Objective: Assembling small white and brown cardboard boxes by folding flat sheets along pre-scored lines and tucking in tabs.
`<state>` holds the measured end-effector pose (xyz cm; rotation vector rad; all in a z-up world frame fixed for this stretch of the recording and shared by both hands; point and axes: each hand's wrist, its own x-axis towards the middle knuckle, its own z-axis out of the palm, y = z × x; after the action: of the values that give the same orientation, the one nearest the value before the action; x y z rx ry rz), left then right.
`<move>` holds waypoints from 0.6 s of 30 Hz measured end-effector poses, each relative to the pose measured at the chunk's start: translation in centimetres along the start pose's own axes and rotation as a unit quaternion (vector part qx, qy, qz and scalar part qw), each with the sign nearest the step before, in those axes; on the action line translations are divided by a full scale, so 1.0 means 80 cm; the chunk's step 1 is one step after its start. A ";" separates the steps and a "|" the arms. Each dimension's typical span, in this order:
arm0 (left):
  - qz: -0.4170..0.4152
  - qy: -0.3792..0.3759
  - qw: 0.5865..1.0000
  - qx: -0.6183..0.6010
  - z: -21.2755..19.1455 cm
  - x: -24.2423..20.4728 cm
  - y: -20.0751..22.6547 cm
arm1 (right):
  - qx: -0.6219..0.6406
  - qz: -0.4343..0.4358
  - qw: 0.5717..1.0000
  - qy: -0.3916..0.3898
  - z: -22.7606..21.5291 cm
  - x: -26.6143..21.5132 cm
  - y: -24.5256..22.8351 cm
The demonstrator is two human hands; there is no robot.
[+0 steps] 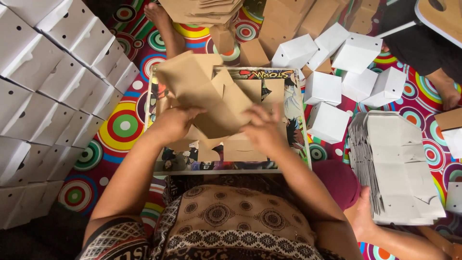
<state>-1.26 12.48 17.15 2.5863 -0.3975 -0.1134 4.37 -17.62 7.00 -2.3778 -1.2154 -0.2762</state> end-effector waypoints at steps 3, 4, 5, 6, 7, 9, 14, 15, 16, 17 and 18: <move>-0.053 -0.070 0.994 0.057 0.018 -0.003 -0.004 | -0.074 0.029 0.995 0.066 -0.043 -0.009 0.026; -0.029 -0.074 0.995 0.056 0.021 -0.002 0.003 | -0.105 0.101 0.987 0.067 -0.055 -0.011 0.032; -0.004 -0.077 0.996 0.054 0.023 0.000 0.011 | -0.135 0.171 0.973 0.069 -0.067 -0.014 0.037; -0.003 -0.075 0.996 0.055 0.038 0.004 0.008 | -0.137 0.170 0.973 0.070 -0.069 -0.012 0.033; 0.016 -0.059 0.995 0.080 0.054 0.009 0.006 | -0.127 0.157 0.973 0.108 -0.070 -0.010 0.028; 0.039 -0.050 0.993 0.102 0.082 0.017 0.003 | -0.117 0.151 0.971 0.143 -0.066 -0.016 0.010; 0.057 0.061 0.993 0.086 0.108 0.033 0.000 | -0.126 0.003 0.985 0.119 -0.022 -0.026 -0.044; 0.058 0.059 0.993 0.086 0.114 0.032 0.000 | -0.125 0.006 0.985 0.118 -0.017 -0.029 -0.048; 0.051 0.063 0.994 0.073 0.118 0.035 -0.001 | -0.135 -0.001 0.980 0.144 -0.013 -0.028 -0.050; 0.044 0.067 0.995 0.061 0.122 0.038 -0.002 | -0.144 -0.008 0.975 0.170 -0.010 -0.027 -0.051; 0.045 0.070 0.995 0.063 0.128 0.040 -0.005 | -0.146 -0.010 0.974 0.172 -0.007 -0.026 -0.050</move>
<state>0.29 6.92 8.14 2.6750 -0.4819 0.1275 -0.10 -17.36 7.96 -2.4201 -1.0921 -0.8889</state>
